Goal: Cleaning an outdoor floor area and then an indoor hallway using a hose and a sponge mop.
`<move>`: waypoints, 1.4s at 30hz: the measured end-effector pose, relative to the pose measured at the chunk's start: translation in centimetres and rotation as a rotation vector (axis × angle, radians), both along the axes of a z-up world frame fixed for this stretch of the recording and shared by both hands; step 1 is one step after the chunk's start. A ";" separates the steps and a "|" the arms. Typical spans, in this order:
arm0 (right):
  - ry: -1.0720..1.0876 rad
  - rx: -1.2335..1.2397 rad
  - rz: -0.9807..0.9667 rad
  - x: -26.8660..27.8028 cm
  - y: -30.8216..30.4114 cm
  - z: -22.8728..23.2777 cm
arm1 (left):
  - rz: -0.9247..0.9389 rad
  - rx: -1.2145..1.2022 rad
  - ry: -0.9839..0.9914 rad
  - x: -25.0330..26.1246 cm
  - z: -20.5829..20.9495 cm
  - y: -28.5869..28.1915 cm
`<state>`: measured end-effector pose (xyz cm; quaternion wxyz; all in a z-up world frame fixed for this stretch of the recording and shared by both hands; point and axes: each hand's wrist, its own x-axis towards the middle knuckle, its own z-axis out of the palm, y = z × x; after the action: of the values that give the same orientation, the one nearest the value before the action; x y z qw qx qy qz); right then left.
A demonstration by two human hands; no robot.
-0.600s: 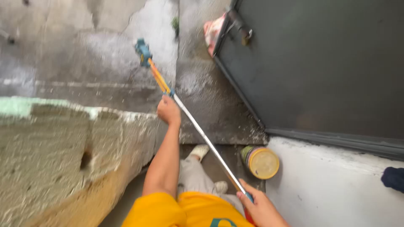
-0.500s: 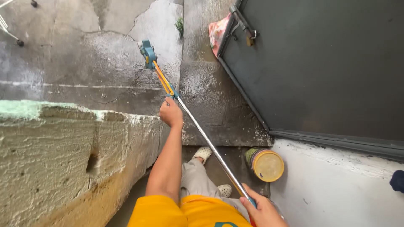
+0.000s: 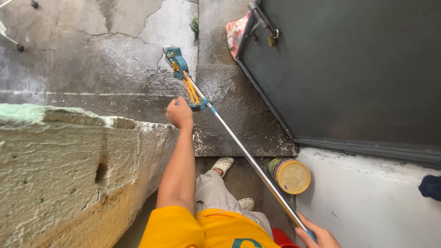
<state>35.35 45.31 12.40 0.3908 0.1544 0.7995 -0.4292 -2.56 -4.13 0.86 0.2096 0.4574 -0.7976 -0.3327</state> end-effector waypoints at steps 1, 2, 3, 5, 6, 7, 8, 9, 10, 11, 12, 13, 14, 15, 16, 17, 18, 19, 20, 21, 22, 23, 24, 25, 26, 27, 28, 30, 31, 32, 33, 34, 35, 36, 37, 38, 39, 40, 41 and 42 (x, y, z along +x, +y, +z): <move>0.001 -0.001 -0.011 -1.5 -2.8 1.7 | -0.011 -0.001 0.001 0.5 -0.2 0.7; -0.018 0.003 -0.036 -3.1 -5.6 3.4 | -0.006 0.020 -0.004 1.0 -0.4 1.3; -0.034 0.005 -0.062 -5.0 -8.4 4.9 | -0.003 0.039 -0.007 1.2 -0.6 1.9; -0.137 0.082 -0.081 -6.7 -12.7 7.9 | -0.009 0.038 0.023 1.8 -0.8 3.8; -0.243 0.161 -0.089 -7.5 -14.8 9.4 | -0.003 0.040 0.051 2.3 -1.0 4.7; -0.248 0.161 -0.096 -7.3 -15.2 9.3 | -0.011 0.040 0.047 2.4 -0.9 4.9; -0.221 0.130 -0.097 -7.1 -15.7 9.3 | -0.019 0.060 0.040 2.4 -0.9 5.0; -0.189 0.101 -0.087 -7.3 -15.9 9.2 | -0.016 0.082 0.037 2.4 -0.7 5.1; -0.189 0.104 -0.085 -7.0 -15.4 8.8 | -0.013 0.084 0.037 2.4 -0.3 5.4; 0.205 -0.104 -0.002 -6.6 -15.3 8.3 | -0.024 0.101 0.015 2.7 0.2 4.9; 0.597 -0.317 0.078 -6.3 -15.1 7.8 | -0.036 0.117 -0.007 3.1 0.7 4.5; 0.604 -0.318 0.079 -7.5 -15.5 9.4 | -0.036 0.115 0.001 2.6 0.7 4.8; 0.112 -0.086 0.015 -8.7 -15.9 11.1 | -0.050 0.123 0.013 2.1 0.8 5.1; -0.389 0.150 -0.057 -9.4 -16.4 12.9 | -0.063 0.130 0.014 2.4 0.8 5.3; -0.392 0.148 -0.055 -7.7 -14.6 11.5 | -0.062 0.127 0.010 3.5 -0.3 5.6; -0.248 0.125 0.029 -6.9 -13.2 9.7 | -0.059 0.104 0.021 3.5 -1.3 5.5; -0.104 0.101 0.113 -6.3 -11.8 7.8 | -0.056 0.080 0.031 3.5 -2.2 5.3; -0.087 0.098 0.116 -4.0 -8.8 1.4 | -0.053 0.075 0.048 2.5 -2.4 4.4; 0.113 0.032 0.124 -1.2 -5.3 -4.1 | -0.058 0.059 0.033 1.5 -2.6 3.4; 0.291 -0.034 0.132 3.2 -1.3 -7.9 | -0.059 0.047 -0.002 1.9 -3.2 2.6; 0.286 -0.037 0.138 3.1 -2.1 -8.1 | -0.053 0.045 -0.007 1.5 -2.5 2.2; 0.226 0.010 0.143 3.7 -2.2 -7.6 | -0.082 -0.017 -0.027 2.1 -2.0 2.2; 0.167 0.058 0.149 4.2 -2.4 -7.0 | -0.112 -0.078 -0.049 2.7 -1.4 2.2; 0.135 0.108 0.167 2.7 -2.2 -7.2 | -0.087 -0.074 -0.043 2.9 -1.9 2.2; 0.103 0.158 0.184 1.2 -2.0 -7.2 | -0.098 -0.098 -0.018 3.1 -2.3 2.4; 0.089 0.207 0.199 -1.4 -1.8 -7.9 | -0.107 -0.126 0.022 2.2 -2.7 2.4; 0.075 0.257 0.214 -4.0 -1.6 -8.7 | -0.079 -0.127 0.041 -0.1 -2.4 2.5; -0.025 0.352 0.234 -4.1 -1.1 -8.6 | -0.117 -0.068 -0.009 0.2 -2.7 3.1; -0.087 0.401 0.243 -3.3 -0.6 -8.1 | -0.104 -0.064 -0.038 1.4 -2.7 3.6; -0.147 0.451 0.253 -2.6 0.1 -7.4 | -0.124 -0.062 -0.090 2.6 -2.6 4.3; -0.165 0.497 0.252 -4.4 0.3 -8.2 | -0.143 -0.071 -0.101 0.9 -2.2 4.5; -0.148 0.494 0.261 -6.5 0.2 -9.2 | -0.130 -0.078 -0.088 -0.3 -2.4 4.6; 0.003 0.373 0.271 -8.5 0.2 -10.1 | -0.110 -0.070 -0.075 -1.4 -2.5 4.6; 0.152 0.249 0.279 -10.6 0.0 -11.1 | -0.090 -0.062 -0.062 -2.5 -2.7 4.7; 0.151 0.246 0.311 -12.6 0.5 -10.8 | -0.058 -0.061 -0.067 -2.9 -2.3 5.3; 0.157 -0.006 0.194 -14.5 0.7 -10.5 | -0.058 -0.058 -0.051 -3.2 -1.9 5.8; 0.158 -0.264 0.095 -17.5 0.9 -10.5 | -0.035 -0.061 -0.031 -3.8 -1.3 5.7; 0.151 -0.274 0.149 -20.7 1.8 -9.5 | 0.020 -0.066 -0.032 -4.9 -0.2 5.8; -0.200 -0.463 -0.015 -21.6 2.8 -7.6 | -0.008 -0.068 -0.076 -4.5 1.1 6.4; -0.558 -0.635 -0.184 -22.5 3.8 -5.6 | -0.037 -0.069 -0.120 -4.1 2.6 7.0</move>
<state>12.86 49.09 6.84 0.5803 0.2071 0.4744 -0.6288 -6.63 2.85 3.49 0.1708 0.4543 -0.8281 -0.2807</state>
